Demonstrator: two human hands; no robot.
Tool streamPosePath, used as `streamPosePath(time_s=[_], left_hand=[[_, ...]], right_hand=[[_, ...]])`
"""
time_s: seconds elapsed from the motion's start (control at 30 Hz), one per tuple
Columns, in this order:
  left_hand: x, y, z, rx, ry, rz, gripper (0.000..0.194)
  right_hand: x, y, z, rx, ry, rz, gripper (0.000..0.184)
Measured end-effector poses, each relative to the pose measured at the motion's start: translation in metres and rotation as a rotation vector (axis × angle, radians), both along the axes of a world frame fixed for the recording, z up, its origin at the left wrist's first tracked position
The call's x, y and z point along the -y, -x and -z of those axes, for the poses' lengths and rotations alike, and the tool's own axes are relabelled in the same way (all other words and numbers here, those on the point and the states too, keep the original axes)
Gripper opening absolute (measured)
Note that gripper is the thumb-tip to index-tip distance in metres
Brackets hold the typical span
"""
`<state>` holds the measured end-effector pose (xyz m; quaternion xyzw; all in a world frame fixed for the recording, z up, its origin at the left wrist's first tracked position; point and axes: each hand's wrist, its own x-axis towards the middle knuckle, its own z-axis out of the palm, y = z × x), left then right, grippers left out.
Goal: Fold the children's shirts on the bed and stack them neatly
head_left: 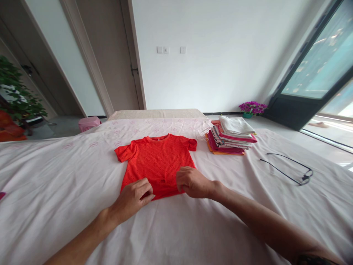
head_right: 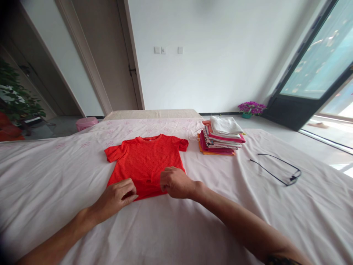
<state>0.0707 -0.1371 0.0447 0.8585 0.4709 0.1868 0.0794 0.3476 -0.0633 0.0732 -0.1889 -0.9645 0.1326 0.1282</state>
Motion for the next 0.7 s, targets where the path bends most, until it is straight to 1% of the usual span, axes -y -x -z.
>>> streamPosePath(time_s=[0.07, 0.1, 0.17, 0.23, 0.3, 0.37, 0.43, 0.47, 0.53, 0.6, 0.63, 0.7], left_hand=[[-0.001, -0.002, 0.001, 0.004, -0.060, -0.040, 0.008], [-0.002, -0.004, 0.004, 0.002, -0.096, -0.051, 0.012], [-0.003, -0.005, 0.011, -0.026, -0.155, -0.064, 0.034], [-0.005, -0.005, 0.022, -0.098, -0.187, -0.064, 0.050], [-0.004, -0.002, 0.032, -0.193, -0.181, -0.054, 0.058], [-0.003, 0.002, 0.038, -0.261, -0.152, -0.037, 0.065], [0.000, 0.005, 0.037, -0.281, -0.112, -0.029, 0.069], [0.002, 0.006, 0.034, -0.275, -0.087, -0.021, 0.070], [0.004, 0.005, 0.026, -0.233, -0.014, 0.002, 0.070], [0.002, 0.005, 0.018, -0.138, 0.088, 0.008, 0.063], [-0.003, 0.006, 0.014, -0.059, 0.143, -0.011, 0.056], [-0.018, 0.014, 0.009, 0.146, 0.224, -0.115, 0.047]], right_hand=[[0.005, 0.005, -0.004, -0.051, -0.014, 0.103, 0.026], [0.009, 0.009, -0.005, -0.070, -0.022, 0.140, 0.027], [0.017, 0.016, -0.004, -0.081, -0.052, 0.176, 0.030], [0.023, 0.021, 0.003, -0.045, -0.078, 0.179, 0.047], [0.026, 0.020, 0.015, 0.023, -0.073, 0.173, 0.062], [0.026, 0.014, 0.026, 0.090, -0.034, 0.159, 0.067], [0.023, 0.005, 0.031, 0.134, 0.009, 0.151, 0.068], [0.021, 0.000, 0.031, 0.148, 0.026, 0.152, 0.068], [0.016, -0.008, 0.024, 0.164, 0.052, 0.163, 0.067], [0.009, -0.011, 0.009, 0.172, 0.073, 0.174, 0.062], [0.005, -0.010, 0.001, 0.176, 0.082, 0.185, 0.057], [-0.007, -0.004, -0.015, 0.193, 0.088, 0.215, 0.049]])
